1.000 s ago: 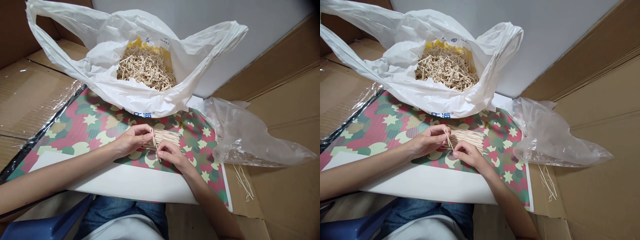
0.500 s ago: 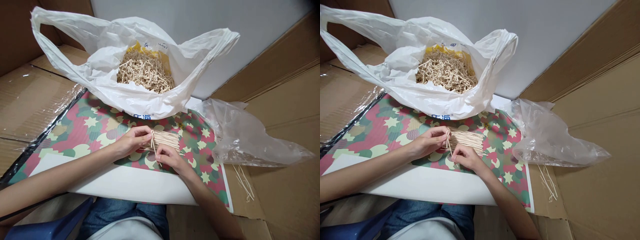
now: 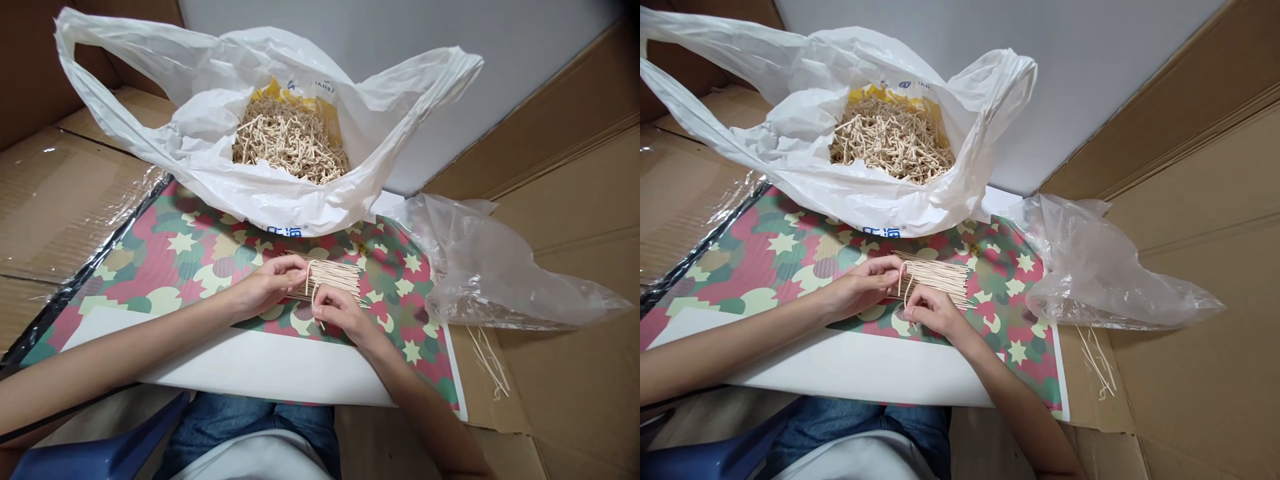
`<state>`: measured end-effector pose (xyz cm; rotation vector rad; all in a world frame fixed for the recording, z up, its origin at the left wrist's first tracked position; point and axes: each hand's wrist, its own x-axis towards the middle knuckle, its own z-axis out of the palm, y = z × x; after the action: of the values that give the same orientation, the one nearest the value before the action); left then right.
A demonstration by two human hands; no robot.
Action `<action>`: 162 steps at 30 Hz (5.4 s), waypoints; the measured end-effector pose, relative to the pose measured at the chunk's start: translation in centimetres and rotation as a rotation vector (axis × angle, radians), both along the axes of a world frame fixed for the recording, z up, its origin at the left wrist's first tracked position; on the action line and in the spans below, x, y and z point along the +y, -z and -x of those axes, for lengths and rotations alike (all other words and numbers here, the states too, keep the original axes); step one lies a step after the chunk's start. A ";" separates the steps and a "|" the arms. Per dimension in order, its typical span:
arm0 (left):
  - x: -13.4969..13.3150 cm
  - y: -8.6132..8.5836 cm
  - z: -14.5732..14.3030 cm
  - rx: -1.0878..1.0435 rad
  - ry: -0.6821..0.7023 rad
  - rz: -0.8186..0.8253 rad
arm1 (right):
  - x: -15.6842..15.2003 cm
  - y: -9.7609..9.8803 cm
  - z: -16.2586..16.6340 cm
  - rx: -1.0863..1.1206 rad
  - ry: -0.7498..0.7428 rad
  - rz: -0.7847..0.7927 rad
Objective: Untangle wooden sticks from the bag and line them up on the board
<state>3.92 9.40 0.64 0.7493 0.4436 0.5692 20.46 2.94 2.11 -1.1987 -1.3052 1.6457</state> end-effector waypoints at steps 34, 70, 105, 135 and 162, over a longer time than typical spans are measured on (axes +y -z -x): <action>0.9 -0.4 0.4 -0.057 0.195 0.022 | -0.1 0.3 -0.8 -0.007 -0.183 0.054; -1.5 0.3 -1.1 -0.116 -0.016 -0.017 | -0.6 0.7 1.5 0.014 0.325 -0.192; -0.5 -1.1 -0.3 -0.165 0.121 0.057 | -0.3 1.0 0.5 0.111 0.312 -0.146; -0.3 -1.6 -0.3 0.437 0.123 -0.479 | -1.0 0.8 0.4 -0.814 0.168 -0.837; 0.3 -1.8 0.7 0.626 0.248 -0.878 | 0.3 -0.1 -0.7 -0.716 -0.120 -0.426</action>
<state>3.26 9.67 2.39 1.8219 0.6666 0.2617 21.20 3.27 2.20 -1.5092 -2.0685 0.9361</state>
